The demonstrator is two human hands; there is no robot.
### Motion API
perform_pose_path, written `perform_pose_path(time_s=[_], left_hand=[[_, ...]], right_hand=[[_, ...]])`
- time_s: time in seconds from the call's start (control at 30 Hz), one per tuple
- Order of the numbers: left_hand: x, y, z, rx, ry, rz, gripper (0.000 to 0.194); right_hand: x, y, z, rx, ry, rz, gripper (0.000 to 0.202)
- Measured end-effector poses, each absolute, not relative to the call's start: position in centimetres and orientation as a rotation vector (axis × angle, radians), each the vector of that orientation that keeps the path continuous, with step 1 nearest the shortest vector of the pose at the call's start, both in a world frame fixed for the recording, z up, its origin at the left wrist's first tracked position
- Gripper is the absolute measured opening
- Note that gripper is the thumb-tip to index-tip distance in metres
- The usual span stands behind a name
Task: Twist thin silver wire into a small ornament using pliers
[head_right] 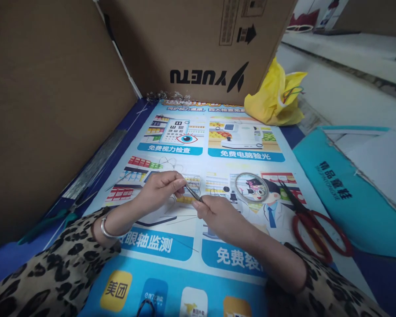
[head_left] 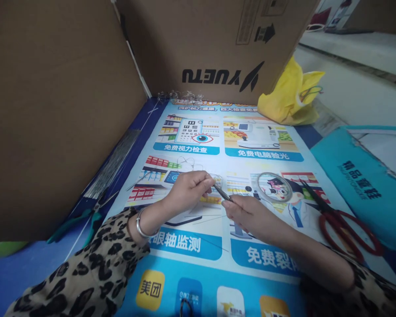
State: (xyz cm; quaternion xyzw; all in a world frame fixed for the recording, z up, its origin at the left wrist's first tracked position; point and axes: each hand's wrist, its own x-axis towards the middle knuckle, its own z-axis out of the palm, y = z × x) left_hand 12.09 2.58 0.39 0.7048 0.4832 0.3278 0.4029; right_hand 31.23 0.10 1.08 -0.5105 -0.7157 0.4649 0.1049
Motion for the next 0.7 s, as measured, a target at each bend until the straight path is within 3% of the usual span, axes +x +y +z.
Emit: perform_pose_path(time_s=[0.3, 0.5, 0.7], left_hand=[[11.4, 3.4, 0.5, 1.398, 1.026, 0.639, 0.024], [11.5, 3.2, 0.6, 1.485, 1.028, 0.547, 0.026], [12.0, 2.9, 1.3, 1.783, 1.123, 0.534, 0.028]], right_hand=[[32.0, 0.4, 1.6, -1.529, -2.541, 0.965, 0.039], [32.5, 0.6, 1.9, -1.505, -2.812, 0.620, 0.037], [32.9, 0.9, 1.8, -1.448, -2.842, 0.662, 0.038]])
